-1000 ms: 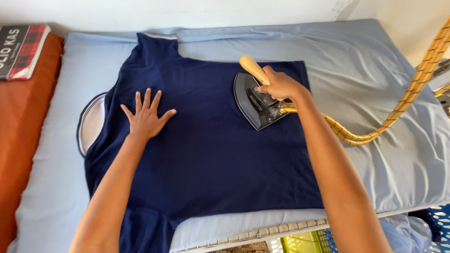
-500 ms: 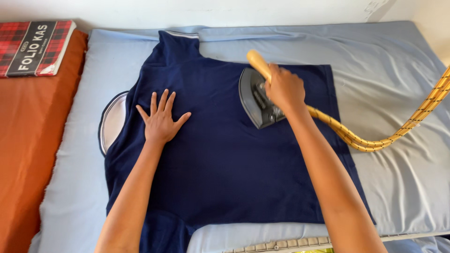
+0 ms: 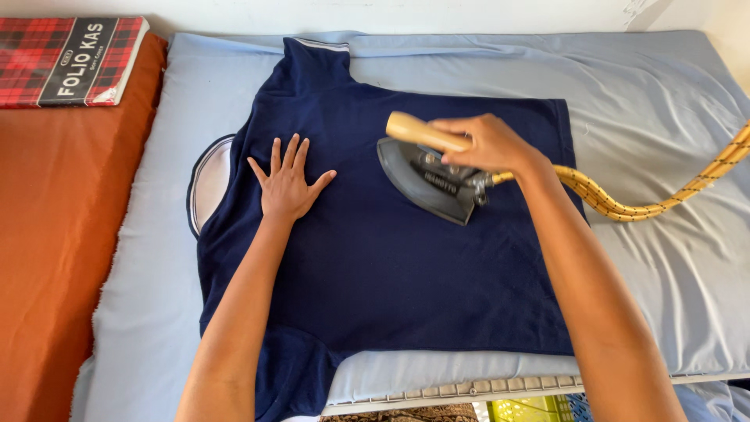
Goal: The person lays a navy blue polo shirt on an ironing board, turns it inside out, and smooths the fabric. They then use a steam iron to press the shirt, moving the iron back and forth across the body and sleeves while holding the fabric taut with the other hand.
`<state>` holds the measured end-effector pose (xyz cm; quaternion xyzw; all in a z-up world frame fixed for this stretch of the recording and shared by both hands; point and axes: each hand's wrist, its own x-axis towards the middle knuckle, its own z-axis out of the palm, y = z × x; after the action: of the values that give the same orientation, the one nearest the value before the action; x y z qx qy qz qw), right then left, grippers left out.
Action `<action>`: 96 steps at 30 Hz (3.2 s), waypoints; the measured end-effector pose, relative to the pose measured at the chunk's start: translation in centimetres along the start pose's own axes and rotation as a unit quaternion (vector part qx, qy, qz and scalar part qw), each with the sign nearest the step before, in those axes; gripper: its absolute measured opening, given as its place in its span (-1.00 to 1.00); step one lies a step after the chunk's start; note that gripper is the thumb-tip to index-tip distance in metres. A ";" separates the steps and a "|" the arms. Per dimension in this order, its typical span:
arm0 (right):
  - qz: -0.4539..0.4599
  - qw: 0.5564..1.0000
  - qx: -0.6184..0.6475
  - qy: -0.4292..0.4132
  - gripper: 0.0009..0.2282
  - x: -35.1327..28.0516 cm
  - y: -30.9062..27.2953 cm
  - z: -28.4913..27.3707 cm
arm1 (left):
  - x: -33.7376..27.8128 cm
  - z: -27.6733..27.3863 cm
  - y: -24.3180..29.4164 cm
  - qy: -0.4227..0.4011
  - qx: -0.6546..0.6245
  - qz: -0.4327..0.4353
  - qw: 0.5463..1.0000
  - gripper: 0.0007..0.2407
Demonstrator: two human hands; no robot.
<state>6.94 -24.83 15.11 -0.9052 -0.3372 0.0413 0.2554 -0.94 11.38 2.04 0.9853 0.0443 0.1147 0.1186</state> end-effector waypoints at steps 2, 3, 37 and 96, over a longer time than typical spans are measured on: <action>-0.013 0.998 0.026 -0.049 -0.38 -1.5 -2.0 0.4 | 0.2 0.0 0.0 0.007 -0.002 0.001 1.000 -0.21; -0.021 0.996 0.039 -0.074 -0.38 -2.1 -3.0 0.6 | 0.3 0.0 0.0 0.016 -0.007 0.004 1.000 -0.21; 0.035 0.934 -0.304 0.184 -0.54 12.3 -4.9 9.0 | 0.1 0.2 0.1 0.100 0.023 0.033 0.994 -0.26; -0.042 0.947 -0.235 0.216 -0.56 29.0 -3.9 10.4 | 29.7 4.3 -14.5 -0.062 -0.205 -0.320 0.923 -0.56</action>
<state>24.39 0.52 10.82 -0.9116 -0.3121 -0.2465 0.1036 27.97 27.86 0.81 0.8779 0.3252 0.0163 0.3511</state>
